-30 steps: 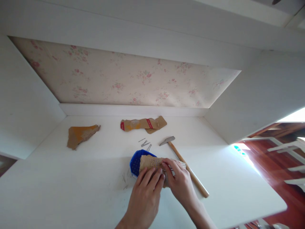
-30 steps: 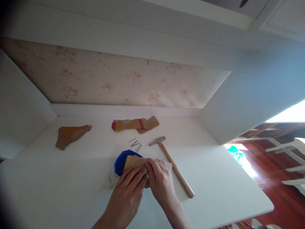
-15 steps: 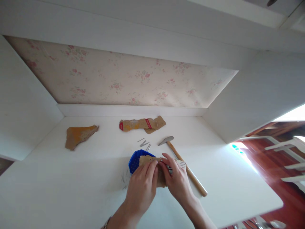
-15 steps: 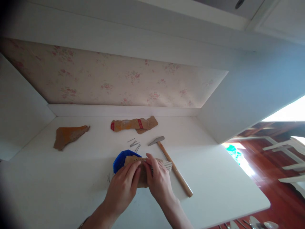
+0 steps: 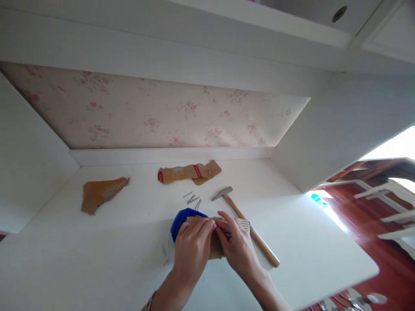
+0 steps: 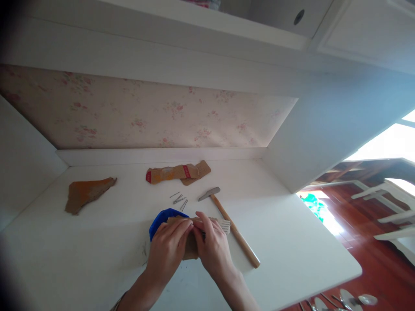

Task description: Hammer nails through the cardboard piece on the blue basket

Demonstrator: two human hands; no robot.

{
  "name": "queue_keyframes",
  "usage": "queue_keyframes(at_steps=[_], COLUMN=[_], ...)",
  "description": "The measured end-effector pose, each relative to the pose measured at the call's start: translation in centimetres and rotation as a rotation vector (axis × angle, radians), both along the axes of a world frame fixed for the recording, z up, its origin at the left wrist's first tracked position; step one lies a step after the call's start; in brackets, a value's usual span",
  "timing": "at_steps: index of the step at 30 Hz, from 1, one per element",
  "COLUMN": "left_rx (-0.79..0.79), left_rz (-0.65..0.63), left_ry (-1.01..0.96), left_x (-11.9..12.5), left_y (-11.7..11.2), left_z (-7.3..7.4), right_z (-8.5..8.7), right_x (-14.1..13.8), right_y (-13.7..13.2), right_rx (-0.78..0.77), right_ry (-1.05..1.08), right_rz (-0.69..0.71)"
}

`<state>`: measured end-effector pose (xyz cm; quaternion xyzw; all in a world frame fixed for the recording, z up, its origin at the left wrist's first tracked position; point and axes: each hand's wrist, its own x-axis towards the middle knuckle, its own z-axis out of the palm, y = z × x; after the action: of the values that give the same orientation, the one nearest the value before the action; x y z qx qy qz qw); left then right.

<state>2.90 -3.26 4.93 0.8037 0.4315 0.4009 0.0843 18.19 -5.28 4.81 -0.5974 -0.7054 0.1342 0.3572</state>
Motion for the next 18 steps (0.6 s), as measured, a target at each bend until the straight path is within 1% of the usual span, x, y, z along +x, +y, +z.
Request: queue_keyframes(at_steps=[3,5,7,10,12,13,15,18], left_rx=[0.000,-0.010,-0.025,-0.080,-0.119,-0.131,-0.131,-0.112], left_rz=[0.009,0.024,0.036,0.025,0.008,0.001,-0.007,-0.025], left_ry=[0.022,0.043,0.049,0.051,0.067,0.080,0.097,0.095], left_x=[0.1,0.2,0.2,0.2,0.2,0.2,0.1,0.0], left_y=[0.0,0.1,0.2,0.5,0.8,0.8,0.9,0.9], left_z=[-0.3,-0.5,-0.6,-0.6,-0.6,-0.6,-0.7,-1.0], right_z=[0.4,0.7,0.9,0.7,0.0,-0.5,-1.8,-4.1], right_x=[0.2,0.7,1.6,3.5,5.0,5.8,7.2,8.9], right_y=[-0.3,-0.7,-1.0,-1.2,-1.2,-1.2,-1.1,-1.0], right_rx=[-0.052,-0.081,-0.081,-0.056,-0.062,-0.077,-0.114,-0.169], right_ry=[0.045,0.107,0.181,0.236,0.205,0.185,0.141,0.050], right_rz=[0.026,0.005,-0.087,-0.289,-0.394,-0.422,-0.441,-0.432])
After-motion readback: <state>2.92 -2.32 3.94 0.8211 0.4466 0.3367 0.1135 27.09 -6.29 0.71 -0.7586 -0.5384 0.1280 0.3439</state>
